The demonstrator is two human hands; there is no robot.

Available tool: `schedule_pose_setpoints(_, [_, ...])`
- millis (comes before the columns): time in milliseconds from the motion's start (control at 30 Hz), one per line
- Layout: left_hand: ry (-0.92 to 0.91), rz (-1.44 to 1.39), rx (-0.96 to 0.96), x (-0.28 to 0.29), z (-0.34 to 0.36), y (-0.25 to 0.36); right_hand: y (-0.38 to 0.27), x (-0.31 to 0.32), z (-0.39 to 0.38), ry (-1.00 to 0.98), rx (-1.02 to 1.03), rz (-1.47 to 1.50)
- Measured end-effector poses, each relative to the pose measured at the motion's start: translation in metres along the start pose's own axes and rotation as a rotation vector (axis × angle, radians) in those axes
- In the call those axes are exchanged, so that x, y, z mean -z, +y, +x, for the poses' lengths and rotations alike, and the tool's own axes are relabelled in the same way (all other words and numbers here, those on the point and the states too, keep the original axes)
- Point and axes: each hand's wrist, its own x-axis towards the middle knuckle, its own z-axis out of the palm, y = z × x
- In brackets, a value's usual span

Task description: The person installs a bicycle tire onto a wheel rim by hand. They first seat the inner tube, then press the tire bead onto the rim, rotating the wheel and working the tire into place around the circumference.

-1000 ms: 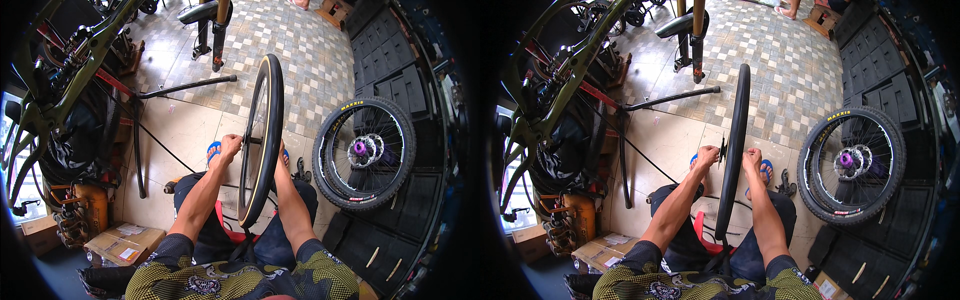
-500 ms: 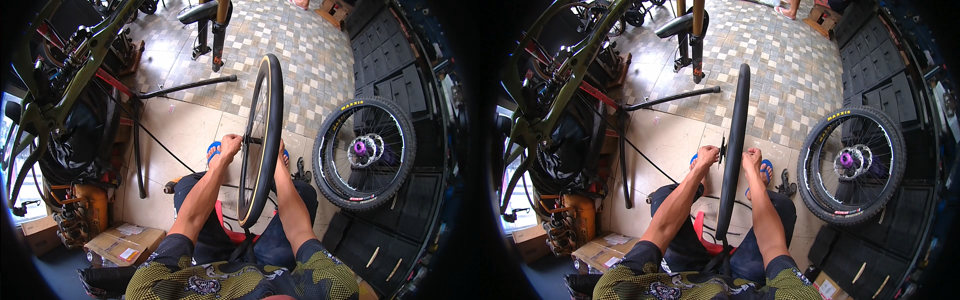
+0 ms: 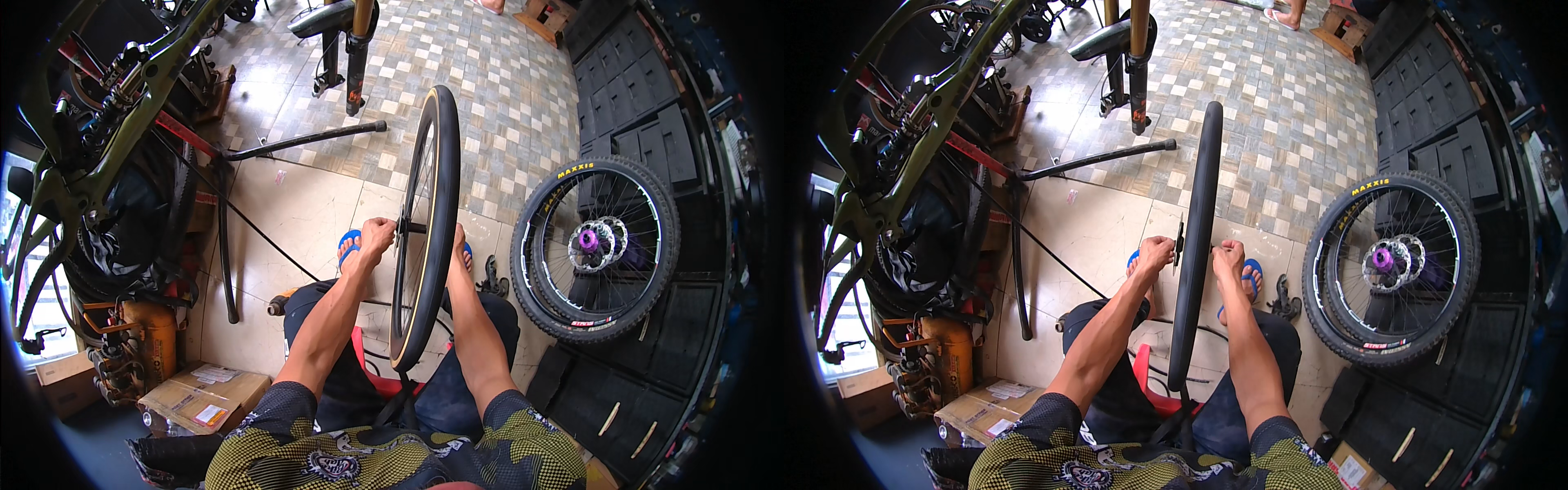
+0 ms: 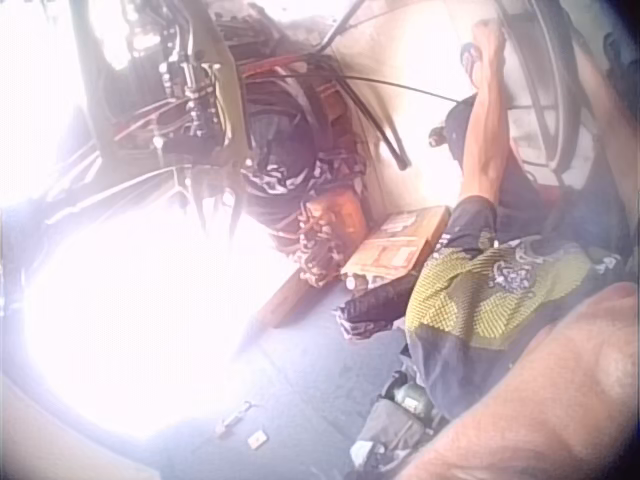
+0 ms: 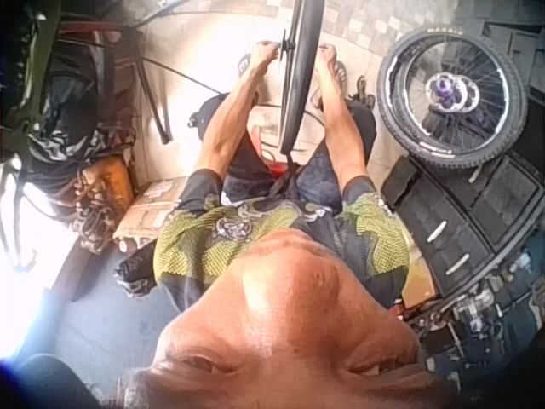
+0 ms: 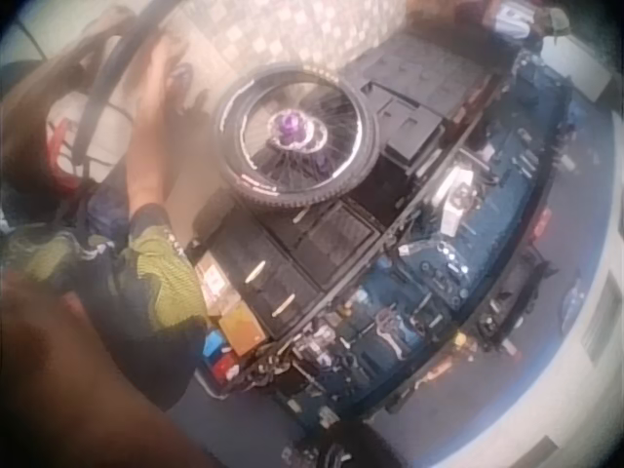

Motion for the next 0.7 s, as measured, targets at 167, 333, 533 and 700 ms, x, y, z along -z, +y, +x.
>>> schedule_pose_setpoints(167, [-0.033,0.097,-0.022,-0.012,0.000,0.001,0.023,0.010,0.011,0.060,-0.013,0.040])
schedule_pose_setpoints(333, [-0.044,0.114,0.020,-0.005,0.002,-0.006,0.026,0.004,0.012,0.012,-0.013,-0.083])
schedule_pose_setpoints(533, [0.010,0.131,-0.267,0.005,-0.037,0.036,0.005,-0.005,-0.006,0.047,0.102,0.033])
schedule_pose_setpoints(700, [-0.122,-0.041,-0.510,0.030,-0.162,0.127,-0.050,-0.003,-0.065,-0.109,0.053,0.145])
